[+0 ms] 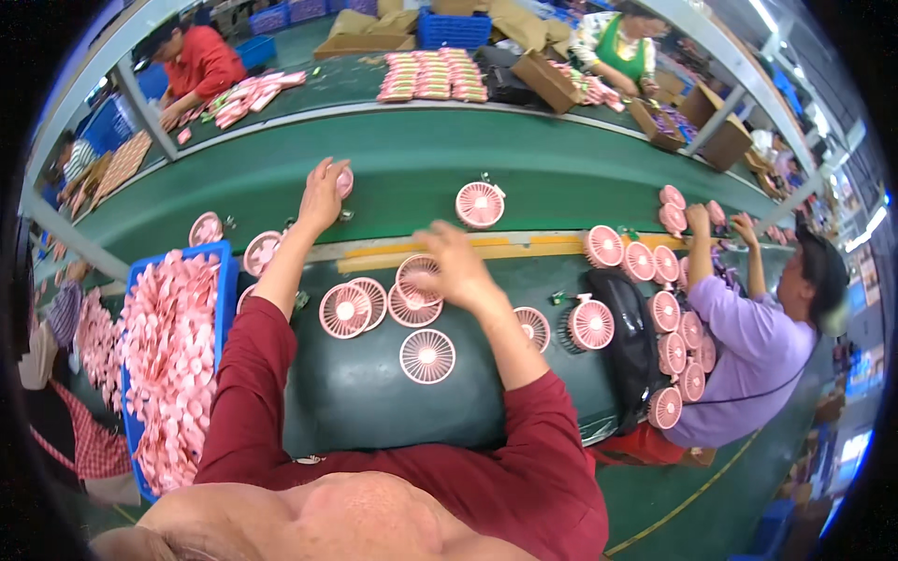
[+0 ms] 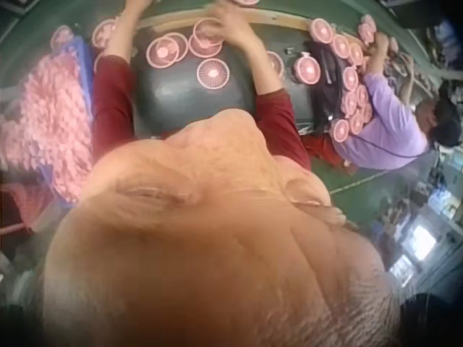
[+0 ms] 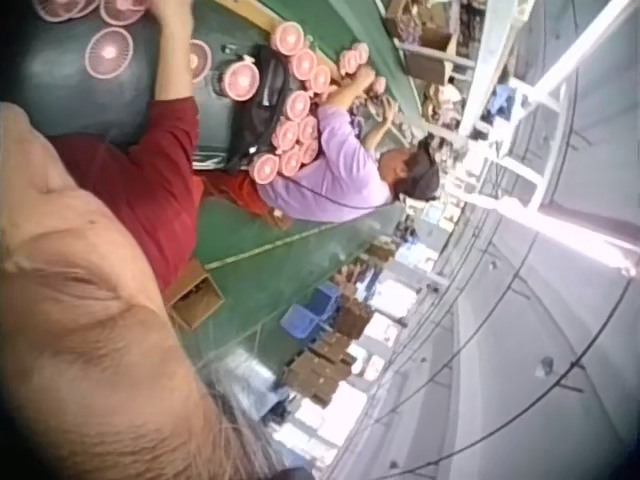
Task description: The person assembles handheld fans by taking fan casings and grilles, fitting components together, and pressing the fan covers closed by hand before placing them on the conveyor belt.
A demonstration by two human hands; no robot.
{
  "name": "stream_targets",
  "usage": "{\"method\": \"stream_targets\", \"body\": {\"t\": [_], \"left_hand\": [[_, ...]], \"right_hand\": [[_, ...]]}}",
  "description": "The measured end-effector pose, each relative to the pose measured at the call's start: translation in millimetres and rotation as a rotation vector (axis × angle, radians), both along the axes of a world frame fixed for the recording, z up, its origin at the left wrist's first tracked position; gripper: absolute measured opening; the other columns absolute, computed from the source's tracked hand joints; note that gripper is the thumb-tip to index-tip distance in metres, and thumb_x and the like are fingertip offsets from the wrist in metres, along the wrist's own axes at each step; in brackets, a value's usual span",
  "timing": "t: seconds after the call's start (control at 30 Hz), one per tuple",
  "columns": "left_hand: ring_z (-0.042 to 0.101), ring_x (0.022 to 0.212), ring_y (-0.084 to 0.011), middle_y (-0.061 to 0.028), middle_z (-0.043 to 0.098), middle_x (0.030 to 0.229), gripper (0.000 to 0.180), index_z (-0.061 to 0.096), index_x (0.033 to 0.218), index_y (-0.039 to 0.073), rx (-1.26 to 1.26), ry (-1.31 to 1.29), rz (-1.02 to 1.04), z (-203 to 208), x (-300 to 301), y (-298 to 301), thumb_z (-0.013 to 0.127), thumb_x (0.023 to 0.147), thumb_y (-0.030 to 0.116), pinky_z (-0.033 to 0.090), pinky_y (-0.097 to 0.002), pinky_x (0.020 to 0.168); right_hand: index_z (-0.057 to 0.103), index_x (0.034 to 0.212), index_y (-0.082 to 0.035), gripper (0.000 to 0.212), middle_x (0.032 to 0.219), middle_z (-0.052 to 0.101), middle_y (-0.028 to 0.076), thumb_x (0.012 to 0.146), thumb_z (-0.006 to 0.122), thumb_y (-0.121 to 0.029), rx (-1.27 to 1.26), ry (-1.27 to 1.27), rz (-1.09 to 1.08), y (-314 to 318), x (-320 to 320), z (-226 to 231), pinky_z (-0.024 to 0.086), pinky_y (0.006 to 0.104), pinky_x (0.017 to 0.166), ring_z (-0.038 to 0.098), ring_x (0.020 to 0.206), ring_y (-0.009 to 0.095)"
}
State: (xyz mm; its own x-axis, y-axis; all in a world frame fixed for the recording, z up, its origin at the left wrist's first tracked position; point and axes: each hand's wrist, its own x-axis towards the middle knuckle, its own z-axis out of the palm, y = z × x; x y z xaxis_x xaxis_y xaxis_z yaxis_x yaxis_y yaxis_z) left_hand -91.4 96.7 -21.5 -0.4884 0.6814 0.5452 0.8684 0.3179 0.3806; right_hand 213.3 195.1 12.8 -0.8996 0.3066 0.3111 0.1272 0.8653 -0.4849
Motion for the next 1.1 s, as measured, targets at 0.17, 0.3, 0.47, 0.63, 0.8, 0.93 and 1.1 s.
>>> {"method": "stream_targets", "body": {"t": [0.17,0.3,0.47,0.63,0.8,0.93,1.1], "left_hand": [[0.036,0.137,-0.0404,-0.0153,0.045,0.144,0.038,0.062,0.127,0.024,-0.478,0.062,0.004,-2.8,-15.0,30.7,0.055,0.09,0.015,0.033,-0.0573,0.109],[0.032,0.141,-0.038,-0.0116,0.046,0.144,0.023,0.066,0.11,0.021,-0.456,0.178,0.051,7.8,-20.7,31.4,0.057,0.089,0.017,0.029,-0.0606,0.11],[0.064,0.1,-0.0362,-0.017,0.066,0.107,0.02,0.052,0.104,0.006,-0.385,0.027,0.104,27.2,-20.2,2.8,0.059,0.091,0.019,0.051,-0.0462,0.081],[0.064,0.068,-0.0247,-0.0106,0.068,0.093,0.033,0.051,0.119,0.002,0.499,-0.835,0.003,-23.6,-17.8,-43.8,0.063,0.092,0.017,0.05,-0.0355,0.061],[0.058,0.119,-0.0312,-0.0195,0.056,0.128,0.049,0.048,0.131,-0.007,0.82,-1.731,-0.529,14.1,82.9,-59.4,0.048,0.082,-0.008,0.048,-0.0492,0.103],[0.055,0.124,-0.0276,-0.013,0.056,0.133,0.044,0.05,0.134,0.003,0.839,-1.893,-0.722,29.7,127.3,-66.9,0.06,0.092,0.013,0.045,-0.0493,0.106],[0.053,0.125,-0.0257,-0.0108,0.056,0.136,0.046,0.048,0.137,0.007,0.811,-1.934,-0.727,18.5,129.7,-70.3,0.051,0.101,0.036,0.042,-0.0473,0.108]], "right_hand": [[0.058,0.129,-0.011,0.065,0.136,0.051,0.021,0.071,0.082,-0.03,-0.01,-0.207,0.117,-23.4,12.9,-10.9,0.041,0.0453,0.106,0.048,0.125,0.04],[0.06,0.126,-0.009,0.062,0.134,0.054,0.019,0.071,0.08,-0.029,-0.091,-0.132,0.129,-16.2,12.5,-13.7,0.04,0.0459,0.105,0.049,0.124,0.04],[0.056,0.132,-0.002,0.044,0.12,0.065,0.012,0.094,0.063,-0.023,-0.603,0.145,0.228,-2.6,14.6,17.3,0.049,0.0322,0.09,0.062,0.108,0.02],[0.06,0.12,0.003,0.041,0.095,0.068,0.007,0.102,0.05,-0.032,-0.865,0.338,0.145,-4.3,-26.8,19.5,0.056,0.0265,0.068,0.065,0.08,0.011],[0.06,0.115,0.001,0.03,0.096,0.069,0.007,0.091,0.067,-0.016,-1.008,0.449,0.017,-24.0,-47.7,32.3,0.055,0.023,0.051,0.066,0.077,0.009],[0.055,0.126,0.0,0.042,0.102,0.067,0.009,0.087,0.069,-0.013,-0.491,0.626,-0.025,-32.4,-61.5,15.7,0.057,0.0322,0.074,0.066,0.086,0.016],[0.058,0.129,-0.008,0.047,0.124,0.056,0.015,0.082,0.065,-0.007,-0.161,0.568,-0.049,-56.4,-57.7,20.6,0.047,0.0409,0.096,0.054,0.115,0.034]]}}
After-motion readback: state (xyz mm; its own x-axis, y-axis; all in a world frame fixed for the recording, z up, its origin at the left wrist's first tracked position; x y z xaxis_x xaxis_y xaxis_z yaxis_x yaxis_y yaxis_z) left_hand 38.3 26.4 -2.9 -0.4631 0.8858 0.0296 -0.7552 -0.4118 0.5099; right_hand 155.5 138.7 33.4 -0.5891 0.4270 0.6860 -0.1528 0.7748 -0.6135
